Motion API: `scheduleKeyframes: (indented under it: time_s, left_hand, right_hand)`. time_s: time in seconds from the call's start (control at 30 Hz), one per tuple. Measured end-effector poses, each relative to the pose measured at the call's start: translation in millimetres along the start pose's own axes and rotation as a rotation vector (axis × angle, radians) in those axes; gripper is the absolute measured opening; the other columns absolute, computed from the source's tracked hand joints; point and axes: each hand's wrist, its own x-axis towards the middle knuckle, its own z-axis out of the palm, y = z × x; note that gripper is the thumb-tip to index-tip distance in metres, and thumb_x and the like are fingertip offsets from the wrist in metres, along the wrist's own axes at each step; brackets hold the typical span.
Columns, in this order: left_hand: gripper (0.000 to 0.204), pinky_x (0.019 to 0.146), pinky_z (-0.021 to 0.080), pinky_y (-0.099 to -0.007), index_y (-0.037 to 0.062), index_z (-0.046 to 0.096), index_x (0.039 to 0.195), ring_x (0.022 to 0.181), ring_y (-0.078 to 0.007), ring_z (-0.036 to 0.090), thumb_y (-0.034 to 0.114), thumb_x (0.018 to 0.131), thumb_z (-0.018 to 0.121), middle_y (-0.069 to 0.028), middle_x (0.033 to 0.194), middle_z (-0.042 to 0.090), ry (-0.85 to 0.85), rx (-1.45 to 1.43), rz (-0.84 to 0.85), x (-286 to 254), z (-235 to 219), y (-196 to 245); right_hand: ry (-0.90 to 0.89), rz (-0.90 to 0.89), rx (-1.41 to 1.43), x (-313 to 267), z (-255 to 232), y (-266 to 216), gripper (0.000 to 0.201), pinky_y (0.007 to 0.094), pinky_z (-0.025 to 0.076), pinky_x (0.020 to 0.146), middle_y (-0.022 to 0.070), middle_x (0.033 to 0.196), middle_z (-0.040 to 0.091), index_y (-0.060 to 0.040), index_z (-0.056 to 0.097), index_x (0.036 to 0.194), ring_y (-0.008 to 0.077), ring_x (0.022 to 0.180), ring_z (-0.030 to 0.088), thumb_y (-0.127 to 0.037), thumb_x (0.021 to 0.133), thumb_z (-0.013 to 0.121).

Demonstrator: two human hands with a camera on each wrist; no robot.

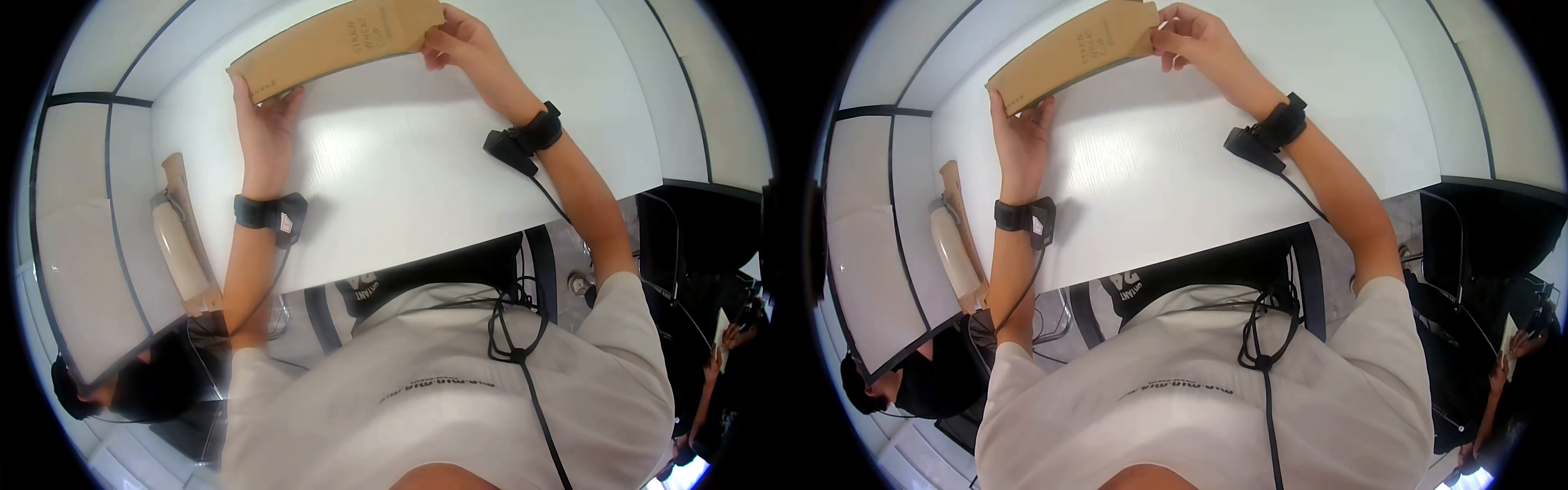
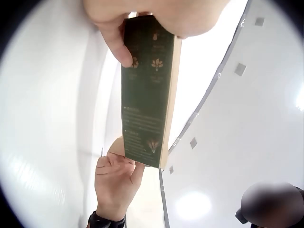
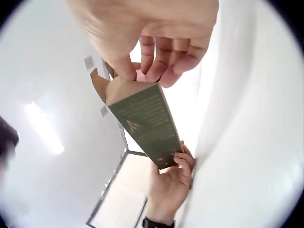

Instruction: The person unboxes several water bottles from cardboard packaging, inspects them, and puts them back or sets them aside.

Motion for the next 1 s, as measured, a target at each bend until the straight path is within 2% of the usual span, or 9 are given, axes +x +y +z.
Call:
scheduleKeyframes:
  time_s: [0.1,0.23,0.4,0.47,0.53,0.63,0.67,0.73,1.0]
  left_hand:
    - [0.054,0.101,0.050,-0.0385,0.0055,0.044,0.135,0.120,-0.0228,0.052,0.048,0.104,0.051,-0.0107,0.132,0.051,-0.006,-0.014,0.002,1,-1,1]
    - [0.054,0.104,0.048,-0.0395,0.0054,0.043,0.137,0.123,-0.0238,0.051,0.048,0.104,0.050,-0.0115,0.134,0.050,-0.015,-0.006,-0.003,-1,-1,3]
    - [0.058,0.107,0.047,-0.0397,0.0052,0.042,0.139,0.126,-0.0243,0.049,0.050,0.103,0.051,-0.0114,0.137,0.048,0.018,-0.014,-0.007,-1,-2,4]
    - [0.059,0.107,0.047,-0.0395,0.0053,0.042,0.139,0.126,-0.0245,0.050,0.050,0.102,0.052,-0.0112,0.137,0.047,0.009,-0.037,0.000,-1,-2,5]
    - [0.059,0.107,0.047,-0.0392,0.0050,0.042,0.139,0.126,-0.0248,0.049,0.050,0.102,0.052,-0.0112,0.138,0.046,0.019,-0.037,0.012,0,-2,4]
    - [0.060,0.107,0.046,-0.0405,0.0045,0.042,0.140,0.126,-0.0251,0.049,0.051,0.103,0.051,-0.0118,0.137,0.048,0.029,-0.041,0.024,-2,-2,3]
    - [0.060,0.107,0.048,-0.0390,0.0044,0.041,0.140,0.127,-0.0252,0.049,0.050,0.103,0.051,-0.0122,0.138,0.046,0.007,-0.053,0.027,-1,-3,3]
    - [0.058,0.107,0.048,-0.0386,0.0041,0.041,0.140,0.126,-0.0245,0.051,0.049,0.103,0.051,-0.0125,0.137,0.047,0.037,-0.061,0.020,1,-3,0]
    - [0.057,0.109,0.047,-0.0390,0.0052,0.041,0.140,0.128,-0.0263,0.049,0.048,0.103,0.051,-0.0108,0.142,0.045,-0.058,-0.092,-0.052,1,-3,5]
  right_hand:
    - [-0.116,0.066,0.152,0,-5,-2,0.034,0.0241,0.052,0.081,0.0016,0.111,0.064,-0.0071,0.057,0.124,0.0084,0.089,0.061,-0.025,0.097,0.066]
    - [-0.162,0.103,0.211,2,-5,-5,0.041,0.0255,0.052,0.086,0.0020,0.119,0.063,-0.0072,0.053,0.131,0.0088,0.096,0.061,-0.022,0.096,0.067]
    - [-0.139,0.086,0.196,0,0,-2,0.028,0.0281,0.051,0.090,0.0025,0.117,0.062,-0.0085,0.055,0.122,0.0106,0.103,0.061,-0.016,0.097,0.064]
    - [-0.129,-0.021,0.233,-2,4,-2,0.022,0.0289,0.051,0.090,0.0038,0.116,0.062,-0.0096,0.055,0.117,0.0117,0.103,0.061,-0.014,0.097,0.063]
    - [-0.121,-0.009,0.181,-4,6,-2,0.019,0.0285,0.052,0.088,0.0046,0.115,0.062,-0.0093,0.054,0.115,0.0121,0.102,0.061,-0.014,0.098,0.062]
    - [-0.007,-0.246,-0.037,-2,22,-6,0.018,0.0274,0.053,0.084,0.0046,0.113,0.063,-0.0038,0.055,0.117,0.0134,0.100,0.063,-0.011,0.101,0.058]
    - [0.049,-0.265,-0.221,-10,25,-14,0.018,0.0277,0.052,0.082,0.0057,0.111,0.063,-0.0022,0.055,0.117,0.0144,0.098,0.064,-0.009,0.101,0.056]
    - [0.139,-0.336,-0.365,-16,34,-18,0.018,0.0277,0.051,0.080,0.0075,0.110,0.063,-0.0013,0.054,0.118,0.0158,0.095,0.065,-0.008,0.101,0.055]
    - [0.155,-0.428,-0.531,-13,25,-11,0.021,0.0276,0.051,0.077,0.0113,0.113,0.062,-0.0016,0.053,0.121,0.0167,0.094,0.065,-0.006,0.101,0.054]
